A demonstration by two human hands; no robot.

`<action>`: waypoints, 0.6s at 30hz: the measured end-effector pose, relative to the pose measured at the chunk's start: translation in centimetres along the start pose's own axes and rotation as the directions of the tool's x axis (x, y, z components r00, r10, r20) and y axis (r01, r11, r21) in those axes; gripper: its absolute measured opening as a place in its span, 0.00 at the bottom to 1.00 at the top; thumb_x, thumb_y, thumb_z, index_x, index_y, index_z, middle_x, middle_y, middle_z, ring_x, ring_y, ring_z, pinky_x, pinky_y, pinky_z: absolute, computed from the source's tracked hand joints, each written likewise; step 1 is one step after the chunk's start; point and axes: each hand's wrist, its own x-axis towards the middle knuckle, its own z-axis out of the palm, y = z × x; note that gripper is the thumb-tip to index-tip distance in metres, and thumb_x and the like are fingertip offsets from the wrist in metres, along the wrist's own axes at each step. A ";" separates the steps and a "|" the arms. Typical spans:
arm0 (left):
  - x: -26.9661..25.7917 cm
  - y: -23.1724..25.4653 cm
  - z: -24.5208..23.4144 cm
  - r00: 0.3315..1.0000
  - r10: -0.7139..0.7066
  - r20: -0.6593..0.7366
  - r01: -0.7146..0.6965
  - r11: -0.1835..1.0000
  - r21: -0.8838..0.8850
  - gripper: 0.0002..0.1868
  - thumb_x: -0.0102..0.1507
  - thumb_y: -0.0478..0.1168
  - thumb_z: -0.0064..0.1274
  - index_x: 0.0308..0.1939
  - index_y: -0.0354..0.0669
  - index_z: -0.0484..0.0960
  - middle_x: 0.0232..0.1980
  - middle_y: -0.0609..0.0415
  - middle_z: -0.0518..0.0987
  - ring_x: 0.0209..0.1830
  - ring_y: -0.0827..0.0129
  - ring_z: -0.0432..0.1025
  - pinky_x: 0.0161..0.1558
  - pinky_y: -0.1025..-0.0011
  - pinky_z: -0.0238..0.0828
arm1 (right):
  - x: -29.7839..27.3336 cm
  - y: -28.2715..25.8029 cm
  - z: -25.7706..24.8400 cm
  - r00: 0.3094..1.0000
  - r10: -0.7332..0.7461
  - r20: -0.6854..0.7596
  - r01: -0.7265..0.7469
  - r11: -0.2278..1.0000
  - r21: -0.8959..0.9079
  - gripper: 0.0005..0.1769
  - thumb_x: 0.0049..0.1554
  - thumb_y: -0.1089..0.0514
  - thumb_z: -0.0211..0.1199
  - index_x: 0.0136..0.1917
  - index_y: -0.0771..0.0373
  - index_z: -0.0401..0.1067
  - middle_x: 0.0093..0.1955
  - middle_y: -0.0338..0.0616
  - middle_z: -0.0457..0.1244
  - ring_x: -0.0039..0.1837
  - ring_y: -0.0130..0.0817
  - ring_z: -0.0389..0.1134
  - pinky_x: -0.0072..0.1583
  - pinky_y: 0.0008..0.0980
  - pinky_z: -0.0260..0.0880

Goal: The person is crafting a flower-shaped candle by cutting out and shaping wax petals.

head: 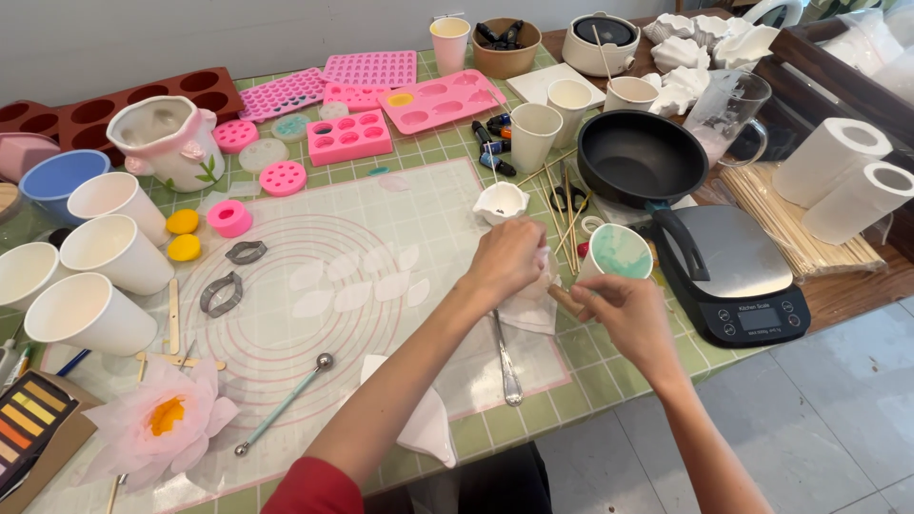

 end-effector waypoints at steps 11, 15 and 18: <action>-0.2 0.6 0.6 0.997 0.073 0.040 -0.081 0.959 0.270 0.05 0.49 0.37 0.64 0.27 0.42 0.85 0.38 0.47 0.81 0.49 0.54 0.72 0.50 0.59 0.65 | -1.9 0.2 0.2 0.991 -0.064 -0.119 0.036 0.974 -0.225 0.13 0.57 0.54 0.67 0.52 0.63 0.81 0.32 0.45 0.71 0.33 0.26 0.72 0.38 0.28 0.69; 0.1 0.9 0.1 0.993 0.083 0.083 -0.108 0.922 0.372 0.07 0.46 0.37 0.65 0.26 0.41 0.86 0.43 0.49 0.79 0.53 0.58 0.70 0.51 0.63 0.66 | -2.0 0.0 0.3 0.990 -0.035 -0.139 -0.005 0.961 -0.276 0.13 0.57 0.53 0.68 0.52 0.61 0.82 0.27 0.47 0.69 0.30 0.29 0.67 0.36 0.31 0.65; 0.5 -0.1 1.1 0.991 0.085 0.104 -0.120 0.906 0.406 0.06 0.46 0.36 0.64 0.26 0.41 0.86 0.43 0.50 0.80 0.53 0.59 0.70 0.51 0.64 0.66 | -2.0 0.4 0.6 0.987 -0.074 -0.143 0.036 0.967 -0.250 0.13 0.57 0.53 0.68 0.52 0.62 0.82 0.28 0.45 0.68 0.30 0.26 0.66 0.36 0.30 0.65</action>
